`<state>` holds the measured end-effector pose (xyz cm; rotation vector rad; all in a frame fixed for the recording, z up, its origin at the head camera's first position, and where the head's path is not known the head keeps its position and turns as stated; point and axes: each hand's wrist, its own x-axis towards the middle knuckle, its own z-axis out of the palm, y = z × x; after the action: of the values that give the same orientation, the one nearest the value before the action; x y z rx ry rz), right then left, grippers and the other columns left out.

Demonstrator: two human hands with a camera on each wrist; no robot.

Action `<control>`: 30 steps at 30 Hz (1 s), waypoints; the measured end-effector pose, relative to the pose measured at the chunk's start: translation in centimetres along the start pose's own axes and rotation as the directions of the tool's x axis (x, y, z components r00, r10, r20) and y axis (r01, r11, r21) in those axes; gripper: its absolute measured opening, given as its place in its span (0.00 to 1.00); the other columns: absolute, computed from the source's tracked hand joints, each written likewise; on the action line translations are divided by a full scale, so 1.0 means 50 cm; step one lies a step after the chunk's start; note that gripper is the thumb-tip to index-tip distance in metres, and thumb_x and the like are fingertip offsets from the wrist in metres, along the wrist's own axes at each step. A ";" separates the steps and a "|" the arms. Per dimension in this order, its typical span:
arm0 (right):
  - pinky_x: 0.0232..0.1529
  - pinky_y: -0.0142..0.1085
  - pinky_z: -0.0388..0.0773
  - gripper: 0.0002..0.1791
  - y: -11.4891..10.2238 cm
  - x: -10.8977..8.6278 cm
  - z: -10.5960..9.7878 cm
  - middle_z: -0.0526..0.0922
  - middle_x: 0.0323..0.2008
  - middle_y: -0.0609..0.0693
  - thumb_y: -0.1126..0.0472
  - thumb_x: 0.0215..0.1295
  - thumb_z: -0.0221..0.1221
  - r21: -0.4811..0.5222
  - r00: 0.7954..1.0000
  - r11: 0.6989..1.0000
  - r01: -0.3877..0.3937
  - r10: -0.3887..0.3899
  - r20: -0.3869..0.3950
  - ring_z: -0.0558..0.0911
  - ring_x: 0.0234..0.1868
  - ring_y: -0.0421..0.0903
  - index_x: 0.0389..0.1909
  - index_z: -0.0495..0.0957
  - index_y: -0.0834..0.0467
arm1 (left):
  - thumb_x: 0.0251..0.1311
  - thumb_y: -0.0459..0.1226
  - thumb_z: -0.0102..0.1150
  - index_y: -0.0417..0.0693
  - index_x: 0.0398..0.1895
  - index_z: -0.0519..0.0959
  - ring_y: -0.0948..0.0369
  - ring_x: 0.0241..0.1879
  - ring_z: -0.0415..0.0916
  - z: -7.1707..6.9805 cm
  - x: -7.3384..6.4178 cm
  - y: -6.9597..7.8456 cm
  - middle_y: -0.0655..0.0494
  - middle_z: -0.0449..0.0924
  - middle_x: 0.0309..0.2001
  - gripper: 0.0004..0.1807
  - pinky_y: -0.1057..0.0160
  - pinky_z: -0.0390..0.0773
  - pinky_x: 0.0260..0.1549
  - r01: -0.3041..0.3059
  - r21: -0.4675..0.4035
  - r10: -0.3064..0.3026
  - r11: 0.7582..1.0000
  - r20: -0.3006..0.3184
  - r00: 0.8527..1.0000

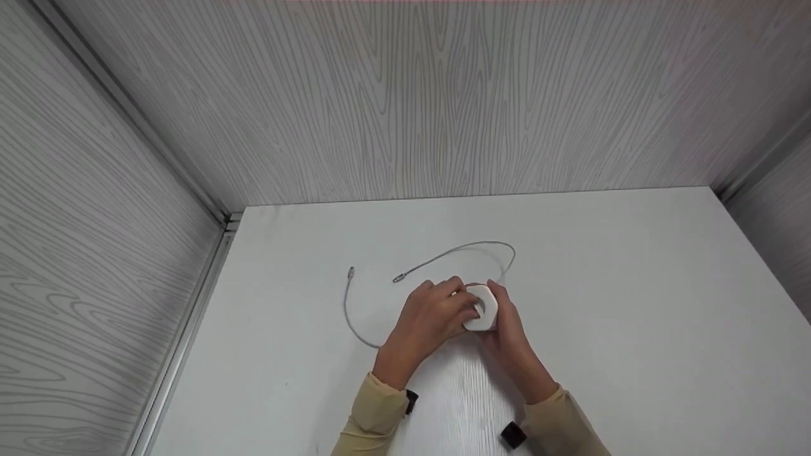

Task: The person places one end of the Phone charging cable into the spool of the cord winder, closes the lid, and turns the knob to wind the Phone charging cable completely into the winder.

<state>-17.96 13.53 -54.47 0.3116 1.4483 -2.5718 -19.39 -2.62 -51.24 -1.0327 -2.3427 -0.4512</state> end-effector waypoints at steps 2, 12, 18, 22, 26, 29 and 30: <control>0.45 0.32 0.81 0.24 0.002 -0.001 0.001 0.83 0.46 0.45 0.46 0.86 0.39 -0.019 1.000 1.000 0.000 0.000 -0.010 0.82 0.45 0.39 0.54 0.75 0.59 | 0.64 0.51 0.72 0.55 0.35 0.88 0.66 0.29 0.77 0.004 -0.002 0.003 0.62 0.80 0.33 0.11 0.66 0.71 0.31 0.023 0.023 -0.023 0.999 -0.001 1.000; 0.49 0.29 0.80 0.23 0.017 -0.003 -0.003 0.85 0.43 0.42 0.51 0.86 0.43 -0.312 0.985 0.943 0.121 -0.152 -0.078 0.82 0.45 0.37 0.54 0.81 0.62 | 0.71 0.43 0.59 0.50 0.22 0.77 0.64 0.20 0.67 0.018 0.012 0.073 0.59 0.75 0.21 0.17 0.66 0.62 0.22 0.493 -0.045 -0.474 0.869 0.213 0.854; 0.54 0.27 0.75 0.15 0.023 -0.012 -0.016 0.85 0.52 0.57 0.72 0.75 0.54 -0.692 0.877 0.578 0.432 -0.449 0.173 0.78 0.50 0.33 0.59 0.79 0.64 | 0.69 0.42 0.56 0.53 0.18 0.67 0.64 0.20 0.62 0.014 0.025 0.084 0.63 0.63 0.18 0.19 0.64 0.59 0.22 0.751 -0.206 -0.669 0.628 0.351 0.656; 0.52 0.27 0.77 0.14 0.022 -0.009 -0.018 0.86 0.49 0.52 0.66 0.81 0.51 -0.591 0.929 0.729 0.347 -0.352 0.111 0.80 0.48 0.33 0.59 0.80 0.64 | 0.72 0.43 0.55 0.53 0.22 0.69 0.64 0.21 0.65 0.013 0.024 0.084 0.63 0.66 0.19 0.17 0.65 0.61 0.24 0.754 -0.200 -0.654 0.625 0.393 0.646; 0.47 0.31 0.80 0.25 0.015 0.000 -0.014 0.85 0.43 0.43 0.48 0.86 0.43 -0.320 0.991 0.941 0.111 -0.128 -0.032 0.82 0.43 0.38 0.57 0.81 0.62 | 0.72 0.44 0.56 0.51 0.25 0.74 0.65 0.22 0.67 0.005 0.023 0.078 0.62 0.72 0.21 0.16 0.66 0.64 0.24 0.723 -0.225 -0.620 0.653 0.390 0.681; 0.45 0.34 0.80 0.25 0.008 0.003 -0.012 0.85 0.43 0.44 0.45 0.85 0.43 -0.250 0.997 0.968 0.040 -0.055 -0.053 0.82 0.43 0.41 0.56 0.81 0.59 | 0.73 0.45 0.57 0.50 0.29 0.80 0.67 0.23 0.69 -0.006 0.022 0.068 0.61 0.78 0.23 0.14 0.67 0.67 0.25 0.685 -0.251 -0.576 0.684 0.390 0.719; 0.45 0.34 0.80 0.25 0.007 0.004 -0.013 0.84 0.43 0.44 0.45 0.85 0.42 -0.239 0.998 0.971 0.024 -0.039 -0.055 0.82 0.43 0.42 0.55 0.81 0.58 | 0.74 0.45 0.58 0.50 0.31 0.81 0.68 0.23 0.70 -0.010 0.021 0.064 0.61 0.80 0.24 0.14 0.68 0.68 0.25 0.665 -0.257 -0.556 0.701 0.386 0.736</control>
<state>-17.99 13.89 -55.12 0.3352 1.7757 -2.3954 -17.43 -0.18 -49.93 -0.4204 -2.9217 -1.1227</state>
